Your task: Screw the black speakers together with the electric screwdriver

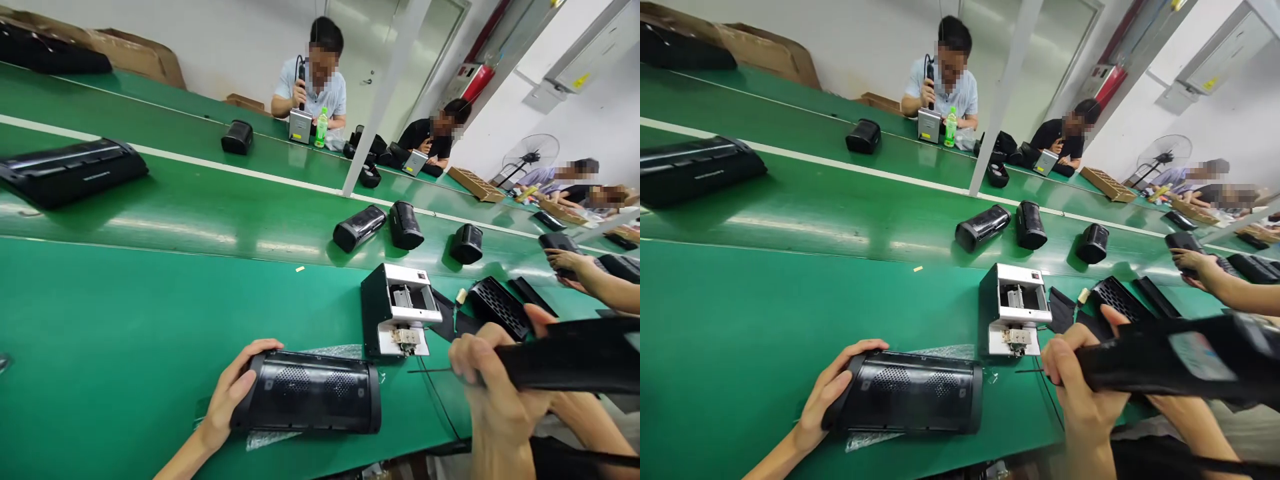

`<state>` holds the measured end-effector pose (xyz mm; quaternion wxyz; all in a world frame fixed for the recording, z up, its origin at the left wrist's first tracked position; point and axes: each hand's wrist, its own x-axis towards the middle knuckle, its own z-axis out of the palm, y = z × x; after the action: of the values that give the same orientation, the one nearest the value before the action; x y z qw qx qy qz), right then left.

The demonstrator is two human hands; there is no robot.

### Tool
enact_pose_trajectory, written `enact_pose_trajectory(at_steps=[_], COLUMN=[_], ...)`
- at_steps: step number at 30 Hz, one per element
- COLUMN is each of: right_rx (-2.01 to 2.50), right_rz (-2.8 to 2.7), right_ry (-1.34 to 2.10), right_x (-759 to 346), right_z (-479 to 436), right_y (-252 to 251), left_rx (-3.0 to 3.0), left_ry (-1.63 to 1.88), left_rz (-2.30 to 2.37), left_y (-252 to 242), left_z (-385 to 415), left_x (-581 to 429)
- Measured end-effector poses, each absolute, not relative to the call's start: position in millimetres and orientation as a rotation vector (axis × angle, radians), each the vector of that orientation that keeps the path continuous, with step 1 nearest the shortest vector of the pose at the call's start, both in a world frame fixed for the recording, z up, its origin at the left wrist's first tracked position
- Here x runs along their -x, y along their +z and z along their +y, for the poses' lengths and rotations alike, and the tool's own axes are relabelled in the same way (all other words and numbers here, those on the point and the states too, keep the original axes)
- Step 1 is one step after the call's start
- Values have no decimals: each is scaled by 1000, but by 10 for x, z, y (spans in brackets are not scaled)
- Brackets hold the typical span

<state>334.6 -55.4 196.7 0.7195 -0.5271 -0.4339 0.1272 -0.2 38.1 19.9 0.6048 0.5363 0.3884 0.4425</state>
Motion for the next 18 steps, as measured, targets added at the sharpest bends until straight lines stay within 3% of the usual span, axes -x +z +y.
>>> enact_pose_trajectory(at_steps=[7, 13, 18], right_rx=[1089, 1168, 1043], right_rz=[-996, -959, -864], right_ry=[167, 326, 380], right_x=[-3435, -3494, -3133], right_z=[-240, -342, -553], right_y=[1987, 1767, 2115], left_rx=[-1210, -1208, -1228], left_ry=[1018, 1036, 1052], left_rz=[897, 872, 803], left_y=[154, 145, 106], left_z=[373, 370, 381], left_x=[14, 10, 4])
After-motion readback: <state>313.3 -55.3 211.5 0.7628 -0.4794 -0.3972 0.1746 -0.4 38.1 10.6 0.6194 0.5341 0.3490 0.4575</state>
